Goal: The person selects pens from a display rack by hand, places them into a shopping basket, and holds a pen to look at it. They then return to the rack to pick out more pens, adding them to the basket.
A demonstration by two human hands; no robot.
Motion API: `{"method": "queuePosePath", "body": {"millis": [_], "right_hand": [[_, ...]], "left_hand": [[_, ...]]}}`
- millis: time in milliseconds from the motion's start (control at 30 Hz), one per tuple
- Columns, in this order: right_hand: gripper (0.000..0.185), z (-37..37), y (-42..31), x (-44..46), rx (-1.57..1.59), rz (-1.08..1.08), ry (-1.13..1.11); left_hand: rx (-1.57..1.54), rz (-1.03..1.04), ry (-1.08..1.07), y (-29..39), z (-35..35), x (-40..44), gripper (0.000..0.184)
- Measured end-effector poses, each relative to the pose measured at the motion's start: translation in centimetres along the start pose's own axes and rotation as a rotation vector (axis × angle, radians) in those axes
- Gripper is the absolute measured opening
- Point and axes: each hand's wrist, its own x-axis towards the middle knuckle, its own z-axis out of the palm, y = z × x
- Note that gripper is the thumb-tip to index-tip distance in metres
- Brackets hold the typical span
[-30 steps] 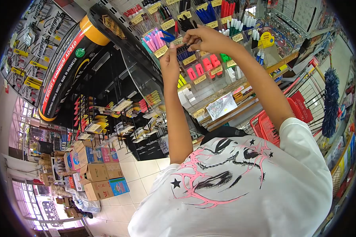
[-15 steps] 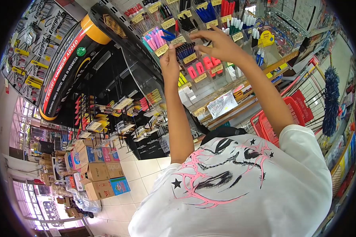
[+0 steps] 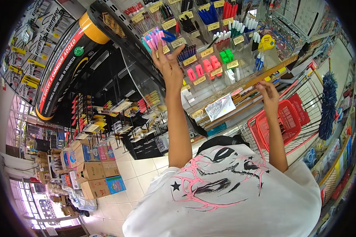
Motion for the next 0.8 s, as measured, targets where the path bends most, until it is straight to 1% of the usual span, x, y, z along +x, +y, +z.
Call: {"method": "queuePosePath", "body": {"millis": [33,67,100,133,167,233,300,400,500,567,600,633,700,733,767,800], "right_hand": [[0.022,-0.7,0.5,-1.2,0.039,0.067,0.048],[0.022,-1.4,1.0,-2.4,0.040,0.071,0.050],[0.021,-1.9,1.5,-3.5,0.048,0.093,0.107],[0.020,-2.5,1.8,-4.6,0.057,0.115,0.165],[0.020,-3.0,2.0,-5.6,0.059,0.121,0.167],[0.019,-3.9,2.5,-7.2,0.027,0.202,0.215],[0.019,-4.6,3.2,-8.2,0.068,0.205,0.239],[0.020,-5.4,3.5,-9.1,0.054,0.235,0.257],[0.019,-5.8,3.3,-9.3,0.062,0.249,0.282],[0.018,-6.2,3.6,-9.5,0.062,0.248,0.301],[0.018,-6.3,4.0,-9.6,0.064,0.248,0.300],[0.018,-6.5,4.6,-9.8,0.067,0.253,0.305],[0.019,-6.6,5.3,-10.4,0.060,0.264,0.299],[0.014,-6.4,5.4,-10.7,0.017,0.269,0.318],[0.014,-6.5,5.6,-10.9,-0.027,0.269,0.331],[0.030,-6.9,5.9,-11.1,-0.099,0.256,0.282]], "left_hand": [[0.008,-0.007,0.028,0.3,0.0,-0.1,0.078],[0.017,-0.014,0.055,0.4,0.0,-0.2,0.078],[0.019,-0.015,0.050,0.4,0.1,-0.2,0.078],[-0.001,-0.007,0.074,0.3,0.2,-0.3,0.072],[-0.019,0.002,0.098,0.2,0.4,-0.3,0.067],[-0.012,0.019,0.095,0.0,0.5,-0.4,0.067],[-0.007,0.041,0.089,0.0,0.6,-0.5,0.067],[-0.011,0.052,0.090,0.3,0.4,-0.3,0.068],[0.007,0.083,0.041,1.1,-0.1,-0.3,0.073],[-0.137,0.069,0.086,1.4,-0.3,-0.3,0.075],[-0.190,0.041,0.109,1.9,-0.4,-0.2,0.080],[-0.188,0.039,0.111,2.2,-0.4,-0.3,0.080],[-0.287,0.057,0.194,2.4,-0.2,-0.9,0.070],[-0.282,0.044,0.204,2.7,0.0,-1.9,0.070],[-0.325,0.034,0.223,3.0,0.2,-3.3,0.059],[-0.369,0.030,0.252,3.4,0.3,-4.7,0.048]]}}
